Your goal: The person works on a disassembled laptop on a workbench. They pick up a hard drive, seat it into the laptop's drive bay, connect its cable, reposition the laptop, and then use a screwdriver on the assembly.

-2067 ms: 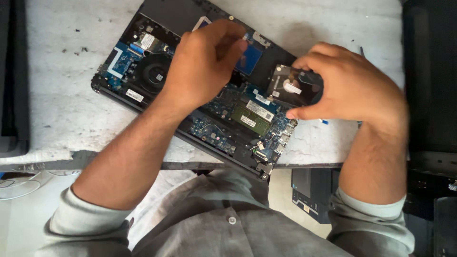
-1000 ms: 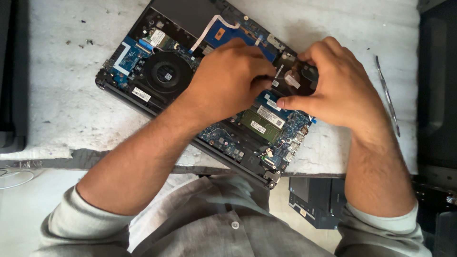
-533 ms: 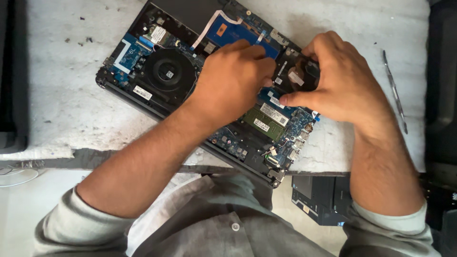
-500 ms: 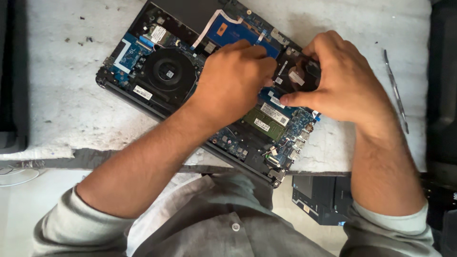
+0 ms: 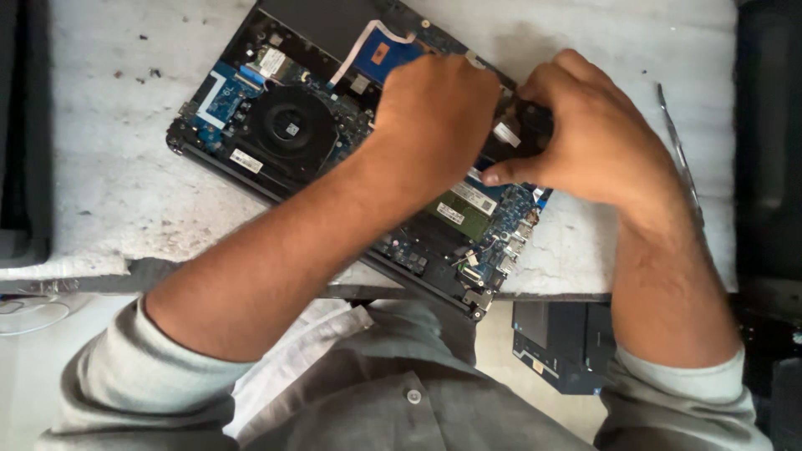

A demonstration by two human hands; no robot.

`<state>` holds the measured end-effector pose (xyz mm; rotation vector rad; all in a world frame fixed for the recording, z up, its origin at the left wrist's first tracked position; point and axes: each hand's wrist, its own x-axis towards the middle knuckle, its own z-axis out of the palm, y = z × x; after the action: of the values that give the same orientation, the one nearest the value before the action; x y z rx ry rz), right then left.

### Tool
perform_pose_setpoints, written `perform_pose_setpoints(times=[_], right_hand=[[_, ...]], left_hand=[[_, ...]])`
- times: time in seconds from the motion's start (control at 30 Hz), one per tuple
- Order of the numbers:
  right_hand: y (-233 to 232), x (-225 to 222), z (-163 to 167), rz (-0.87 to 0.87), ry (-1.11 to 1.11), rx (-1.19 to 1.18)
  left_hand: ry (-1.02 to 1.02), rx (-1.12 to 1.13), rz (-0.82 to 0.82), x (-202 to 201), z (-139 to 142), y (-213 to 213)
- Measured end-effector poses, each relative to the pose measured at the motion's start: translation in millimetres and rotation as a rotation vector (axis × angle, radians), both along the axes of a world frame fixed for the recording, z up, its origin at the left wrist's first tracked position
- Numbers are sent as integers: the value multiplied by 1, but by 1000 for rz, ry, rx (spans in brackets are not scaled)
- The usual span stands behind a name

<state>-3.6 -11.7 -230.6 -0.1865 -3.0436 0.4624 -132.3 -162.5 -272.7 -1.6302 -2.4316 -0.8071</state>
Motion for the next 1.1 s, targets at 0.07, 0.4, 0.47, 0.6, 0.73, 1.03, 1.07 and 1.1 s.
perform_pose_setpoints(times=[0.07,0.4,0.47,0.6,0.73,1.03,1.07,1.1], right_hand=[[7,5,7,26,-16,-72],[22,16,10,1,-96,-60],[24,17,8,27,-85,-36],[35,20,11,132,-112,14],[50,25,16,119,-97,-190],[67,27,6,10,-126,-319],[68,27,2,-7,-120,-339],[69,27,-1,-24,-117,-358]], left_hand=[[30,3,-35,-1,-2,-4],[89,69,-88,-4,-3,-5],[104,15,-82,-3,-1,-3],[101,-176,-89,1,0,3],[63,42,-198,-3,0,2],[127,-197,-449,2,11,46],[121,-200,-463,1,11,48],[114,-201,-478,0,12,50]])
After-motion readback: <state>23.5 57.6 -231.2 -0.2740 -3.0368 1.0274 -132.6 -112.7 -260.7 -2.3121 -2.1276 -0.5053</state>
